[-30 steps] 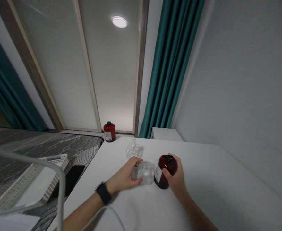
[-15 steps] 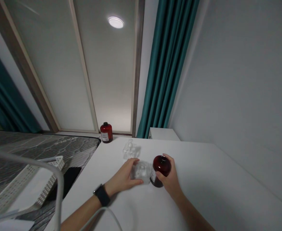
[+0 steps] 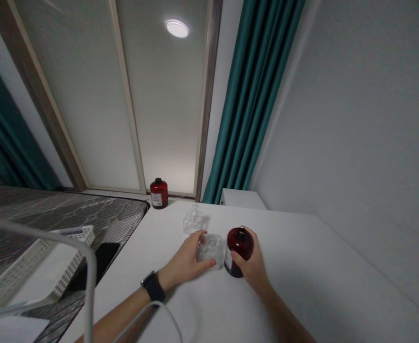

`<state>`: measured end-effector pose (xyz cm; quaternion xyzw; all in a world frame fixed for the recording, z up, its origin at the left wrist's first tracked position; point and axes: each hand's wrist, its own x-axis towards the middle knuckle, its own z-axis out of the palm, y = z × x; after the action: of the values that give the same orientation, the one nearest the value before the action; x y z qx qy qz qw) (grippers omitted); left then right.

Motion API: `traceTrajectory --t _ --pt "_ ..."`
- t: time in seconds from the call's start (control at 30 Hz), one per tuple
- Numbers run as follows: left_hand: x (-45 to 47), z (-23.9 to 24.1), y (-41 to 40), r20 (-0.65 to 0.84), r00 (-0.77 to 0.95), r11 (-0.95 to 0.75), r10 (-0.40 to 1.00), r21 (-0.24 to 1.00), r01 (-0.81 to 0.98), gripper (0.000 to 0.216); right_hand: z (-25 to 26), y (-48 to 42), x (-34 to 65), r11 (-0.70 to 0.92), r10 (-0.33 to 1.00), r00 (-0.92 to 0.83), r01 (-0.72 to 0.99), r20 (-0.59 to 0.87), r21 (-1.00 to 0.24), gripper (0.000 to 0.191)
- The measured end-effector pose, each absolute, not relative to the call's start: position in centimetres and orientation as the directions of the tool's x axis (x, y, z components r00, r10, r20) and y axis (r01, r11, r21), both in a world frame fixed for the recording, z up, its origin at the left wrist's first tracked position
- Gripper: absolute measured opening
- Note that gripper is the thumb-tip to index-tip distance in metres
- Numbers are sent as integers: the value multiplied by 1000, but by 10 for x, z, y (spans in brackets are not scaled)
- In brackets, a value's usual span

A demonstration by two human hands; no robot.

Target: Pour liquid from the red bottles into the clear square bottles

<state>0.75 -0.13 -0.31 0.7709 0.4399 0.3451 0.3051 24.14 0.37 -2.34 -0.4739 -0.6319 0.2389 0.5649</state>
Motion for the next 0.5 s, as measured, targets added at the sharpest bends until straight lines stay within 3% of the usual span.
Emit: traceTrajectory --t 0.23,0.5 --pt "-5 8 -1 366 431 -546 825 714 438 70 -11 -6 249 441 878 -59 483 474 -757 79" --pt "-7 9 -3 367 502 -604 783 644 470 76 -6 -11 250 504 845 -189 591 500 -630 83"
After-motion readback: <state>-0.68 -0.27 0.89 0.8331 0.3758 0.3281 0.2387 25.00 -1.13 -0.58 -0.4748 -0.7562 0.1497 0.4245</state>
